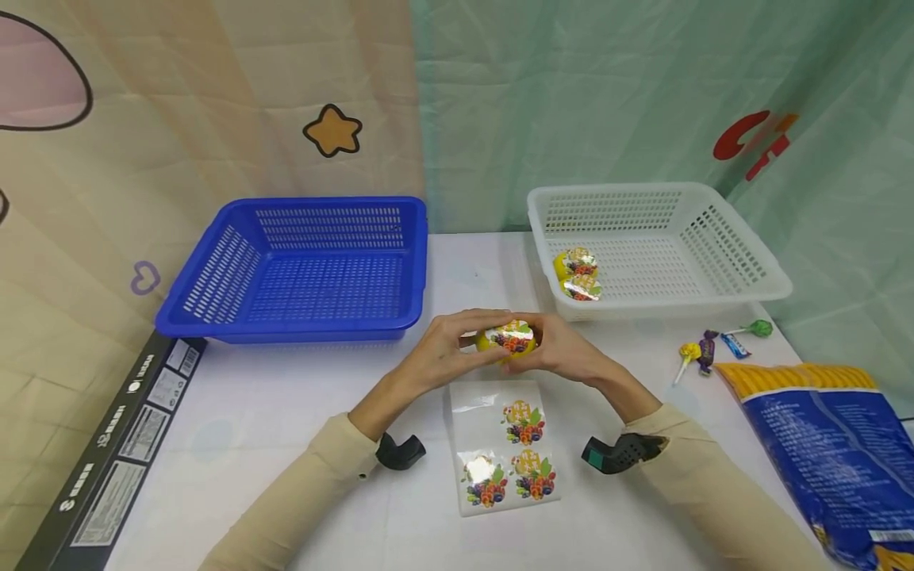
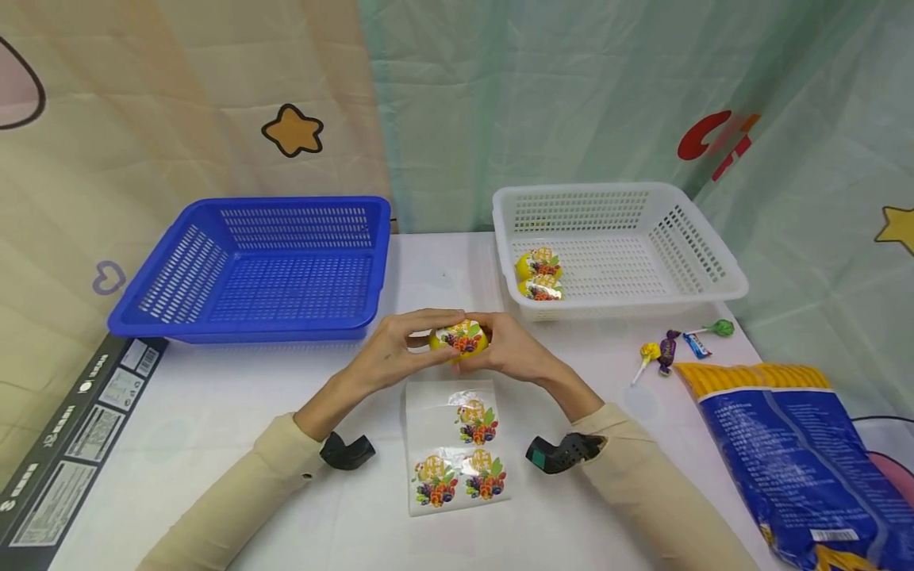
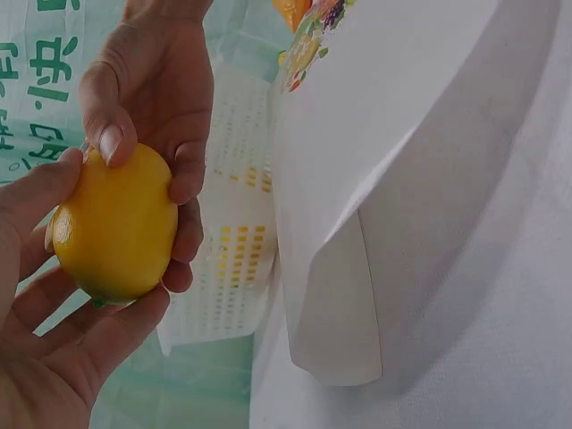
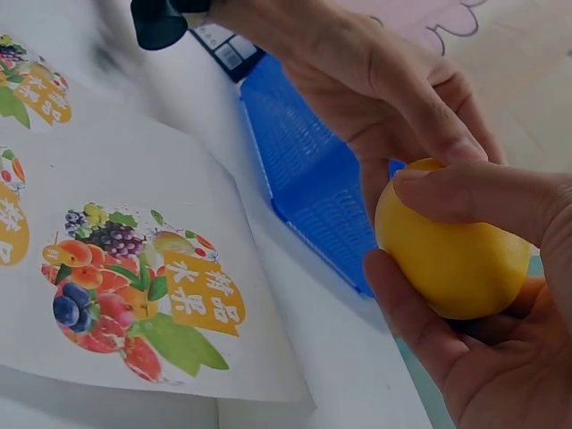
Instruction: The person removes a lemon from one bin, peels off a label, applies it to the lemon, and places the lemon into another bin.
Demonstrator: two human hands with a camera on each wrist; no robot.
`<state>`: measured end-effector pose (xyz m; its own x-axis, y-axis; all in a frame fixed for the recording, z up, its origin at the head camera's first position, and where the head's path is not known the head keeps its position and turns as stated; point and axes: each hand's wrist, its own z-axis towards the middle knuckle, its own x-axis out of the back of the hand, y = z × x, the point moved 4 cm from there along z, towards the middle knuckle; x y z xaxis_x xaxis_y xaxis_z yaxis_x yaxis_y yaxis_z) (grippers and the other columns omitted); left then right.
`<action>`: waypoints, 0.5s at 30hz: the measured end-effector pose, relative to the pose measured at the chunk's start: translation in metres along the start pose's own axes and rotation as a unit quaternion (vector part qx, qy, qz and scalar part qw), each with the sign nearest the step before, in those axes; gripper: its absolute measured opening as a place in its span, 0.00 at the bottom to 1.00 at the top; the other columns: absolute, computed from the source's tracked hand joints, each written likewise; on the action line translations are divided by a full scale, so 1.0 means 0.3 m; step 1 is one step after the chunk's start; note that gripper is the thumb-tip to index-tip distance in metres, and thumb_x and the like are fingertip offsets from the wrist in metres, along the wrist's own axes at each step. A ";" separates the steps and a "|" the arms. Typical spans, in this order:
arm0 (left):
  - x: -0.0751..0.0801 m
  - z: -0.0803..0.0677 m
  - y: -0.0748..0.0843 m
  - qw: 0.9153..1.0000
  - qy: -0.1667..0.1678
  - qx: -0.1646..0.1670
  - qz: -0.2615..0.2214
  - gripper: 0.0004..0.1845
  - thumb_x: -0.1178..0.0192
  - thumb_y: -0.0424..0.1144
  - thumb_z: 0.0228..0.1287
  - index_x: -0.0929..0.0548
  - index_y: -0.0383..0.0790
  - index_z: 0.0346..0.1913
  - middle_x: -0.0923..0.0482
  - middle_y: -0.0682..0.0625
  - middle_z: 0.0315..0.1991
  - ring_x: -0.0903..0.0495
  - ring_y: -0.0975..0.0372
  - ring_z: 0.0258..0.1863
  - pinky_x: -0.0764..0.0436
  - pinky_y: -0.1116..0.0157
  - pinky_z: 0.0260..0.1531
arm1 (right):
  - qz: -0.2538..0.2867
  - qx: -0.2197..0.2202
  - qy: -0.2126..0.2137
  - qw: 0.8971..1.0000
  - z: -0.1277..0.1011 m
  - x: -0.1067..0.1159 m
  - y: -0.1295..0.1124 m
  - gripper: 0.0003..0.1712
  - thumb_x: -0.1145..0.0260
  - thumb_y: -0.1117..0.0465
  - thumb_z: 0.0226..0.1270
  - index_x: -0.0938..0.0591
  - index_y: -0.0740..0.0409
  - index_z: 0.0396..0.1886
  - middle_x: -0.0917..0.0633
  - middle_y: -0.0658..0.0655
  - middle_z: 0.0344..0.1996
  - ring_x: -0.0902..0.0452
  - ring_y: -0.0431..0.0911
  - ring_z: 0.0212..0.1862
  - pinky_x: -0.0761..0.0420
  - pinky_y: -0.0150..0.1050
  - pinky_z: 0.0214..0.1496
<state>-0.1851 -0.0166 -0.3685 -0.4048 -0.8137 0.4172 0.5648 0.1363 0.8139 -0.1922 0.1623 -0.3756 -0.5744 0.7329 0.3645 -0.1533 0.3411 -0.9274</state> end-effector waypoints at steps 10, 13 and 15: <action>0.012 0.010 0.025 0.999 0.037 -0.015 -0.029 0.25 0.26 0.32 0.54 0.17 0.36 0.57 0.19 0.46 0.56 0.21 0.56 0.55 0.16 0.62 0.46 | -0.011 0.003 -0.017 1.000 -0.003 0.009 -0.029 0.40 0.25 0.60 0.57 0.30 0.56 0.70 0.13 0.55 0.42 0.20 0.49 0.39 0.19 0.38 0.39; 0.017 0.014 0.029 0.999 0.040 -0.013 -0.023 0.25 0.26 0.33 0.53 0.16 0.36 0.56 0.18 0.47 0.56 0.21 0.57 0.56 0.16 0.64 0.45 | -0.033 0.013 -0.025 0.999 -0.010 0.021 -0.036 0.44 0.25 0.58 0.58 0.34 0.56 0.73 0.19 0.56 0.56 0.21 0.49 0.44 0.19 0.40 0.43; 0.020 0.016 0.031 0.999 0.042 -0.011 -0.019 0.24 0.25 0.33 0.53 0.16 0.36 0.56 0.18 0.47 0.56 0.20 0.59 0.55 0.16 0.65 0.45 | -0.039 0.017 -0.029 0.999 -0.022 0.042 -0.039 0.47 0.25 0.58 0.59 0.37 0.57 0.75 0.26 0.57 0.65 0.23 0.51 0.55 0.19 0.44 0.53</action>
<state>-0.1857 -0.0175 -0.3566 -0.3653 -0.8623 0.3507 0.5662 0.0932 0.8190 -0.1924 0.1713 -0.3595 -0.6051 0.6694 0.4311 -0.2255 0.3752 -0.8991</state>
